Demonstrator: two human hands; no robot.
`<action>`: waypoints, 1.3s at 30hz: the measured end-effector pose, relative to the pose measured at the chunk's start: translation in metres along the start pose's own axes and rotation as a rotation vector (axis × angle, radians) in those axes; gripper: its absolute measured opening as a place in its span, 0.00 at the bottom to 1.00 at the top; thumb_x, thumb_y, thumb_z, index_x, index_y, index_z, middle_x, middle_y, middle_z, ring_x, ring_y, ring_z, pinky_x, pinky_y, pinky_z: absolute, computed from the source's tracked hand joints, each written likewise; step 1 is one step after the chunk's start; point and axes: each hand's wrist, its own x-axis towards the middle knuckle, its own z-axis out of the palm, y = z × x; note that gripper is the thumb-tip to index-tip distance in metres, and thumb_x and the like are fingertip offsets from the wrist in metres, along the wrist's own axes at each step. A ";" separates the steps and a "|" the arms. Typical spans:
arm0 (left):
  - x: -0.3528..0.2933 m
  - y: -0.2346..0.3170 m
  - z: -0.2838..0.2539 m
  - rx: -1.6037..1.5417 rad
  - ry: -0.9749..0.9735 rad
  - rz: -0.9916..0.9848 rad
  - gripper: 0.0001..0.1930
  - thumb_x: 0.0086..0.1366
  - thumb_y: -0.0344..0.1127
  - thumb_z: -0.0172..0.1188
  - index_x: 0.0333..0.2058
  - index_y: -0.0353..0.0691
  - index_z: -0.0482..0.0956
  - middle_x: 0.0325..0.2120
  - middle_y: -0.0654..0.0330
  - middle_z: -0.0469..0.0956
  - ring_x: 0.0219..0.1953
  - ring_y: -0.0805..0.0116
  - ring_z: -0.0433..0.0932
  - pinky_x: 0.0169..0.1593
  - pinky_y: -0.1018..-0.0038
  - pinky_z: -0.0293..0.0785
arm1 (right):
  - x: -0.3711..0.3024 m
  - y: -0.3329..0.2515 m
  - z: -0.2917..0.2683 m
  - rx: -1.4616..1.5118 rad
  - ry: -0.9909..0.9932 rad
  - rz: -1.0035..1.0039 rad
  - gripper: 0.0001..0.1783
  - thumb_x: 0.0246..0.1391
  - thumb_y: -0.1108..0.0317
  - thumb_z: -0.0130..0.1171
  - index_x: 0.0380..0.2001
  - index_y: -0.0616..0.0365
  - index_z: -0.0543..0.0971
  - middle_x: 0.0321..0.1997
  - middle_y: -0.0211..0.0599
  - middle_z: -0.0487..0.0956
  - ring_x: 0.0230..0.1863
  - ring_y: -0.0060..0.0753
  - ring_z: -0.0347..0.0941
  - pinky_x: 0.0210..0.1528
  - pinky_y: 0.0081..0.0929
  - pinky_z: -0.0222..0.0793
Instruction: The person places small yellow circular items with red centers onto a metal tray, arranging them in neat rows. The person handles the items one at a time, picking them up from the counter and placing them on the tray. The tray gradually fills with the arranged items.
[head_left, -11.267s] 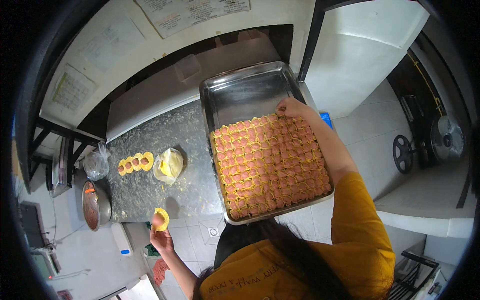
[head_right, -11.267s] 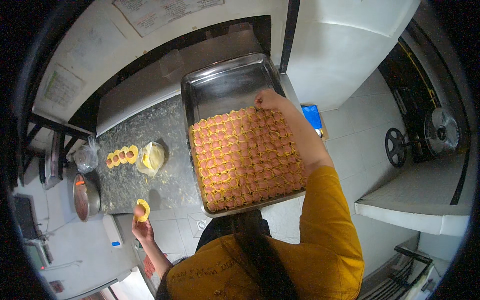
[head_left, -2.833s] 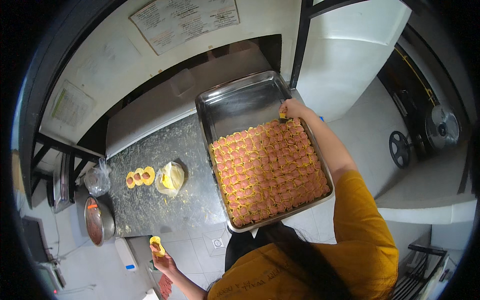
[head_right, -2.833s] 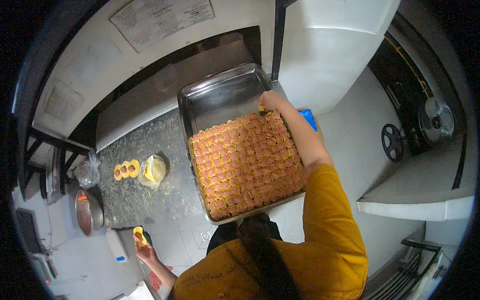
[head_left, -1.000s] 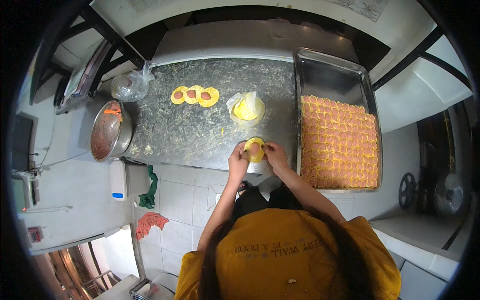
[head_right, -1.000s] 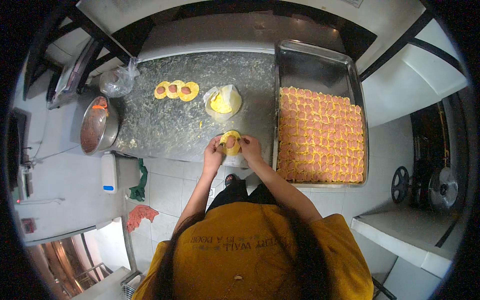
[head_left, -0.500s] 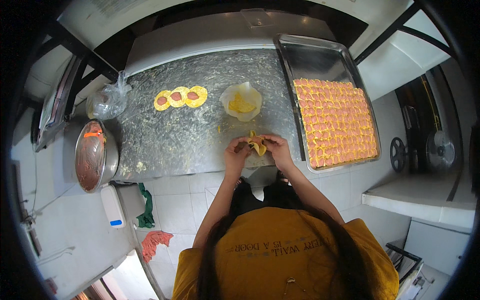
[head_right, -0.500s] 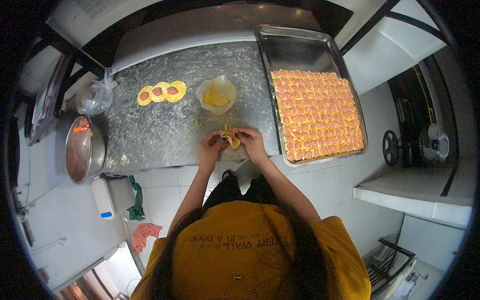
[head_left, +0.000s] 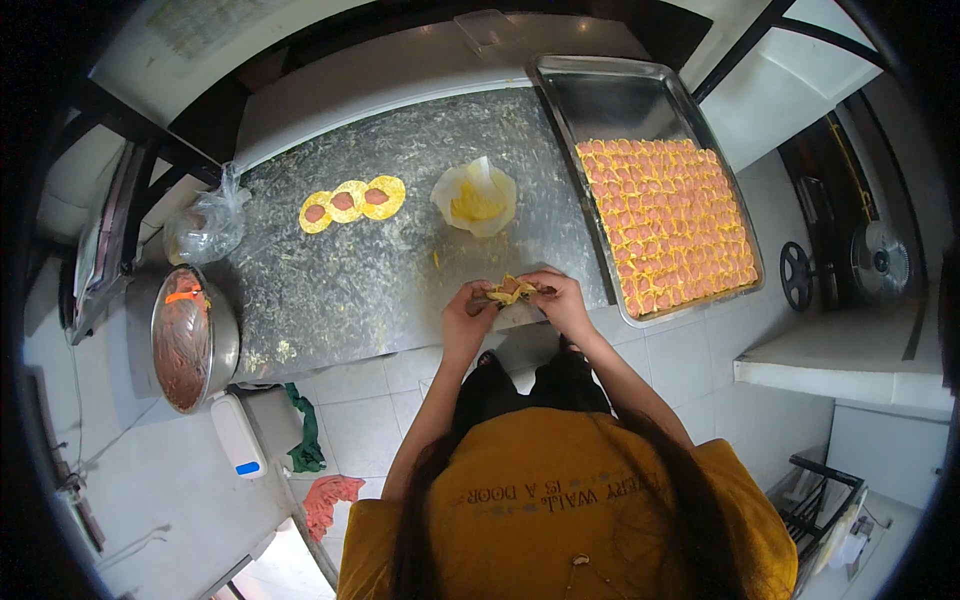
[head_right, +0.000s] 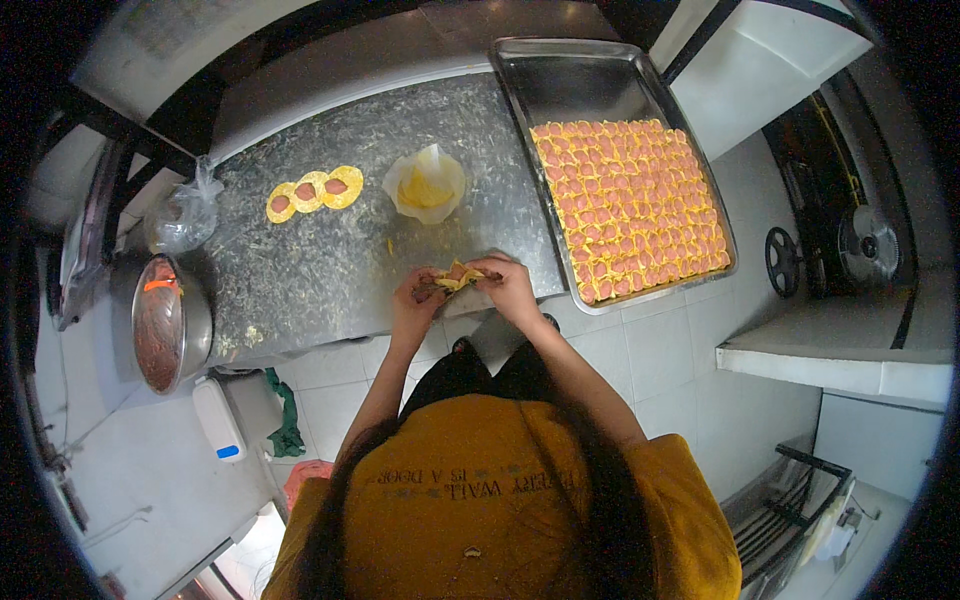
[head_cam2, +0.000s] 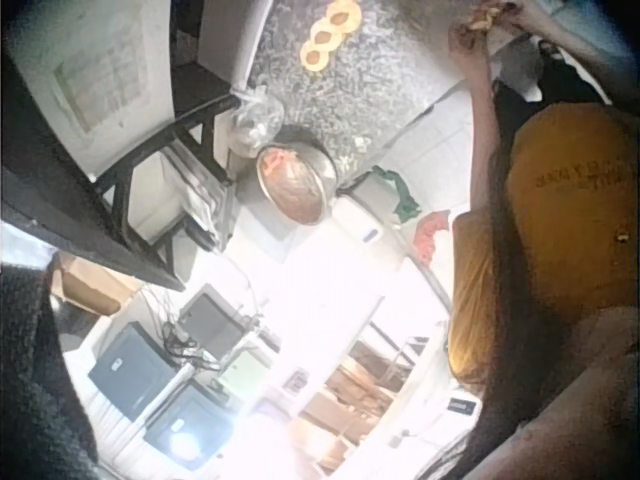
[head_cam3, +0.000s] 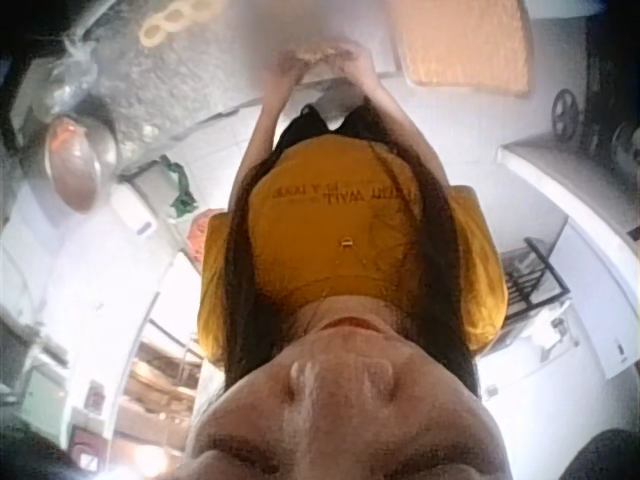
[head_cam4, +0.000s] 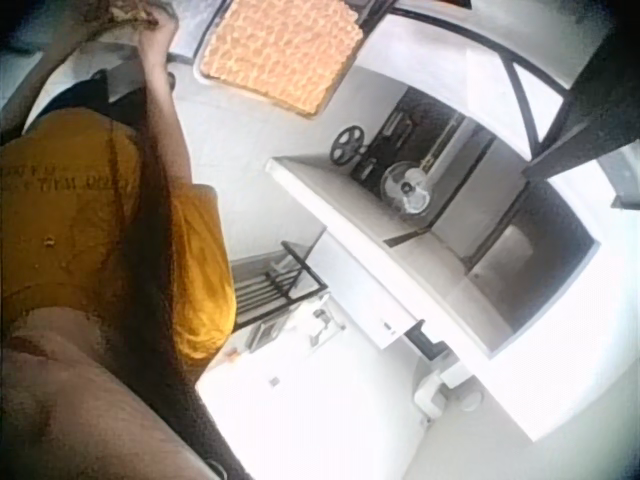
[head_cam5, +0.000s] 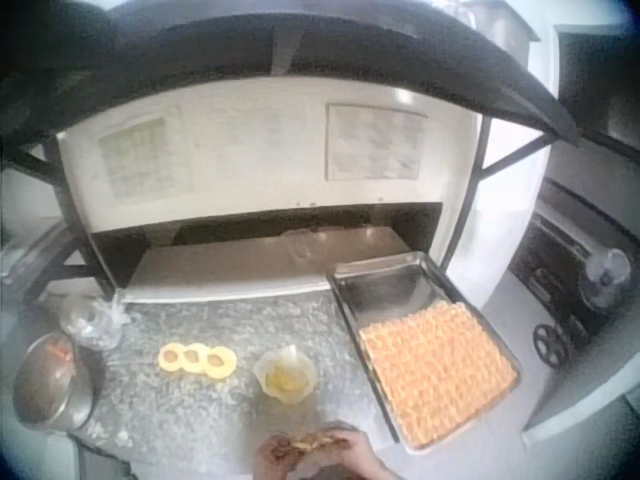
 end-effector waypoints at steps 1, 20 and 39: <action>0.001 -0.011 -0.001 0.087 -0.024 0.023 0.21 0.48 0.21 0.58 0.44 0.34 0.68 0.27 0.57 0.77 0.31 0.70 0.78 0.34 0.76 0.75 | -0.001 0.001 0.000 -0.058 -0.018 -0.021 0.25 0.33 0.87 0.53 0.41 0.61 0.74 0.33 0.37 0.74 0.33 0.31 0.73 0.35 0.22 0.69; 0.007 0.023 0.017 0.664 -0.197 0.230 0.16 0.44 0.27 0.64 0.35 0.38 0.76 0.29 0.54 0.77 0.30 0.61 0.78 0.34 0.72 0.74 | -0.004 -0.034 -0.006 -0.496 -0.104 -0.108 0.20 0.31 0.83 0.55 0.35 0.61 0.74 0.34 0.44 0.73 0.38 0.49 0.70 0.40 0.35 0.68; 0.015 0.017 0.021 0.545 -0.229 0.251 0.14 0.45 0.30 0.65 0.30 0.35 0.73 0.23 0.52 0.76 0.26 0.58 0.77 0.30 0.70 0.73 | -0.008 -0.041 -0.008 -0.571 0.060 -0.094 0.18 0.33 0.83 0.55 0.34 0.61 0.75 0.34 0.44 0.73 0.37 0.50 0.71 0.38 0.36 0.69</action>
